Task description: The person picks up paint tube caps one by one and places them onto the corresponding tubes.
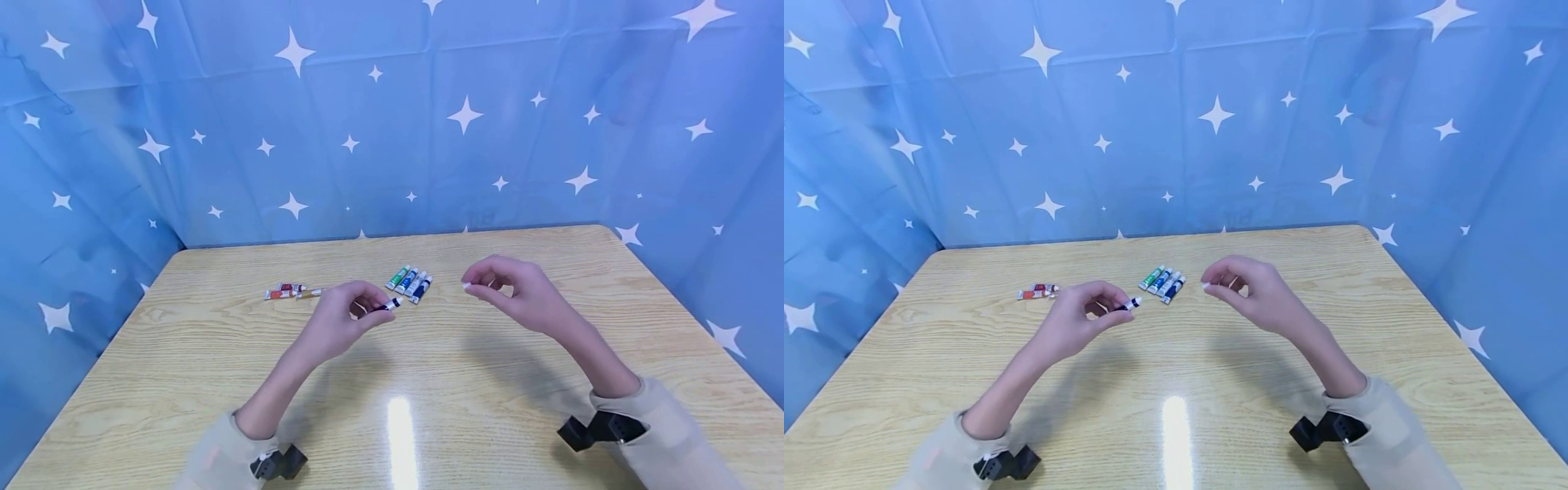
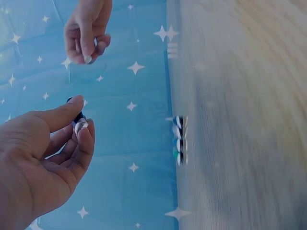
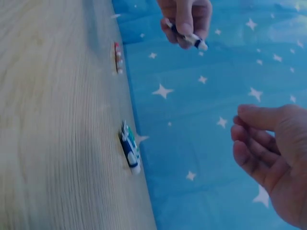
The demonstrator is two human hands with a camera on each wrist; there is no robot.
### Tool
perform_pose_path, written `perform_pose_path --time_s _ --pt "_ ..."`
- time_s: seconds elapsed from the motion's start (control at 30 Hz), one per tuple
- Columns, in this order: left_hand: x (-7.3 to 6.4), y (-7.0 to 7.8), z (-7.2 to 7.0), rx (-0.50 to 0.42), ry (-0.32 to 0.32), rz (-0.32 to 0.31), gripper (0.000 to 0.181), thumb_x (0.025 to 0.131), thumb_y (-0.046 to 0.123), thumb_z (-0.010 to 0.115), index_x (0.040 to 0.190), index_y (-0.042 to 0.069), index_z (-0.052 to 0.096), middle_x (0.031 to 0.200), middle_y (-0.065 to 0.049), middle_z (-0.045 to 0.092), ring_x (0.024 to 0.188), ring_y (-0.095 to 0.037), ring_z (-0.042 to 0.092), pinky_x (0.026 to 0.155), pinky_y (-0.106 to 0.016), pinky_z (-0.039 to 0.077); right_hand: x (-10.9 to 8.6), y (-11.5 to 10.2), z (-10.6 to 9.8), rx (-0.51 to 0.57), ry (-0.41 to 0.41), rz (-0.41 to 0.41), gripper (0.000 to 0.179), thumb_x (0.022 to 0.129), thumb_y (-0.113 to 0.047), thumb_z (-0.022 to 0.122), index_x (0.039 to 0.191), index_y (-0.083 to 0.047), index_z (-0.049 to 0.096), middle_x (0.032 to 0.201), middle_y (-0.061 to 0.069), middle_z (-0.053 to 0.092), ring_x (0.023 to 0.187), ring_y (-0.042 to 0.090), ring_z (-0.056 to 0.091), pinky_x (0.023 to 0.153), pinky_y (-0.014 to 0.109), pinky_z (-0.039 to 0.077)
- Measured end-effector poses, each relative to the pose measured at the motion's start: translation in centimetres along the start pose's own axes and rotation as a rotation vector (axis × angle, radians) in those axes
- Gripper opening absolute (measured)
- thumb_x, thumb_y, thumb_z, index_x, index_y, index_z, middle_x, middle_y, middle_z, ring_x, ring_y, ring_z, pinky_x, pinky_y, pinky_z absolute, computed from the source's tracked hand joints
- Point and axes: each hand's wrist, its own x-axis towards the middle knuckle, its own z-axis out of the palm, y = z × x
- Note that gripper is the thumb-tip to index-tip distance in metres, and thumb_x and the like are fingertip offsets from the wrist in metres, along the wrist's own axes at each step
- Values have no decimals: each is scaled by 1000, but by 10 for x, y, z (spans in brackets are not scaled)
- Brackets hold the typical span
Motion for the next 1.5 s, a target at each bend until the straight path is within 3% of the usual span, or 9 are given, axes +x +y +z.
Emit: perform_pose_path --time_s 0.17,0.43,1.07,1.37,1.5 --pt "-1 7 10 -26 -21 60 15 88 9 79 100 5 72 89 -1 69 80 -12 64 70 -26 58 1 -10 7 27 -18 -43 23 87 8 73 103 -9 72 92 -3 71 76 8 63 66 20 53" --pt "1 13 23 -49 -41 92 16 87 6 79 101 4 71 90 -3 68 79 -11 64 69 -25 58 2 -20 14 70 -50 -83 25 88 6 74 105 -13 72 94 -3 71 75 8 64 66 22 53" --pt "4 20 35 -50 -89 97 13 89 11 78 99 7 72 87 2 67 78 -6 62 69 -24 57 0 -25 24 97 -112 -109 25 89 4 74 104 -16 71 92 -8 69 76 8 63 64 24 53" --pt "5 19 38 -45 -67 89 12 89 10 79 97 8 71 86 2 67 76 -6 61 68 -24 57 0 -25 25 65 -110 -83 21 90 1 74 101 -17 73 90 -12 68 75 6 61 64 24 52" --pt "4 19 39 -48 -54 96 12 88 10 79 97 7 71 86 2 66 76 -5 61 67 -26 57 0 -24 26 63 -119 -67 10 94 -8 72 99 -16 73 88 -13 67 74 6 60 64 24 51"
